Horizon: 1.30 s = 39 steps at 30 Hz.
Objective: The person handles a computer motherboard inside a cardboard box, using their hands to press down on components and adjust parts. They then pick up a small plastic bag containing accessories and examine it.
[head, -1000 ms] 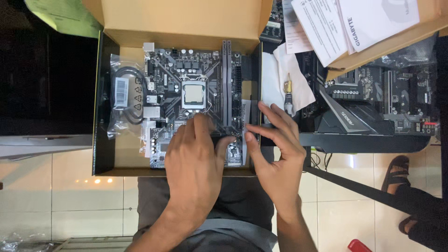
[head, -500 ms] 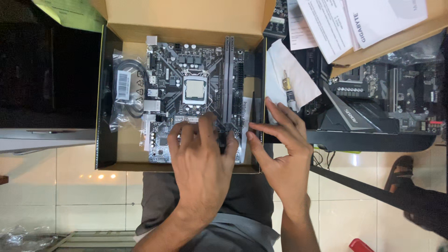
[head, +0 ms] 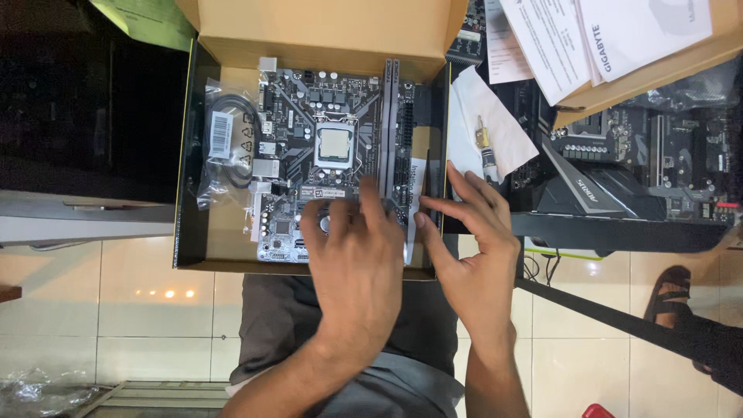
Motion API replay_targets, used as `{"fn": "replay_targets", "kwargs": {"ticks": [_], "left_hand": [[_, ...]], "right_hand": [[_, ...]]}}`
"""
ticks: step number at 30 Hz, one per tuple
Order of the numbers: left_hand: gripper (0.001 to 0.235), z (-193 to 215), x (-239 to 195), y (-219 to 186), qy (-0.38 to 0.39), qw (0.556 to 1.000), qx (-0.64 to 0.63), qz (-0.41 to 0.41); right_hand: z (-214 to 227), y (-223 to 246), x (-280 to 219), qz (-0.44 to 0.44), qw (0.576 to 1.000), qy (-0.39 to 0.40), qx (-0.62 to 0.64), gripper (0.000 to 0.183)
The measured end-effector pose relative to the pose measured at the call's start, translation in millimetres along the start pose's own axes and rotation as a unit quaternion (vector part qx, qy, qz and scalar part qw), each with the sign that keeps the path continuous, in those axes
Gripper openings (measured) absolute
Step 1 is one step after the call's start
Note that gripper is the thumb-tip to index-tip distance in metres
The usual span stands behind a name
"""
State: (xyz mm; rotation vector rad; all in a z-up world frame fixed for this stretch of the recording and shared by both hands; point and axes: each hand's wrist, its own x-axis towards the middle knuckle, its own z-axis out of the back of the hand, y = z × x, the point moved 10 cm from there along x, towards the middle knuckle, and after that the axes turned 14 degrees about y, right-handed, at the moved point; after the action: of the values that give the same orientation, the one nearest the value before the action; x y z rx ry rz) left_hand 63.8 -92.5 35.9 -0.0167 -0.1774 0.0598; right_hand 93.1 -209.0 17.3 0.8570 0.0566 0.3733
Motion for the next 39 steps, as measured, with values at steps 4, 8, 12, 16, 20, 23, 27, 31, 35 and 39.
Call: {"fn": "replay_targets", "kwargs": {"ticks": [4,8,12,16,20,23,27,31,35,39], "left_hand": [[0.064,-8,-5,23,0.069,0.993,-0.083,0.041],[0.073,-1,-13,13,0.106,0.99,-0.086,0.03],[0.059,17,-1,-2,0.066,0.987,-0.142,-0.035],[0.049,18,19,-11,0.045,0.972,-0.203,-0.106],[0.048,7,36,-24,0.046,0.95,-0.254,-0.178],[0.047,4,42,-30,0.046,0.944,-0.259,-0.198],[0.043,5,49,-31,0.051,0.932,-0.29,-0.209],[0.043,11,47,-22,0.049,0.933,-0.288,-0.212],[0.047,15,43,-13,0.06,0.942,-0.252,-0.214],[0.047,15,41,-11,0.077,0.934,-0.256,-0.237]], "right_hand": [[-2,4,-9,-0.026,0.997,0.038,0.054,0.028],[4,7,-17,-0.034,0.991,0.016,0.127,0.024],[21,3,-17,-0.04,0.986,-0.039,0.154,0.02],[49,-5,-3,-0.026,0.989,-0.072,0.126,0.019],[72,2,22,0.008,0.996,-0.065,0.068,0.027],[70,-2,40,0.01,1.0,-0.022,0.006,0.031],[37,-7,48,0.023,0.996,0.079,-0.017,0.036],[24,-9,43,0.007,0.995,0.1,0.014,0.038],[44,-12,46,0.006,0.997,0.073,-0.007,0.036],[109,-18,60,0.055,0.986,-0.003,-0.158,0.036]]}}
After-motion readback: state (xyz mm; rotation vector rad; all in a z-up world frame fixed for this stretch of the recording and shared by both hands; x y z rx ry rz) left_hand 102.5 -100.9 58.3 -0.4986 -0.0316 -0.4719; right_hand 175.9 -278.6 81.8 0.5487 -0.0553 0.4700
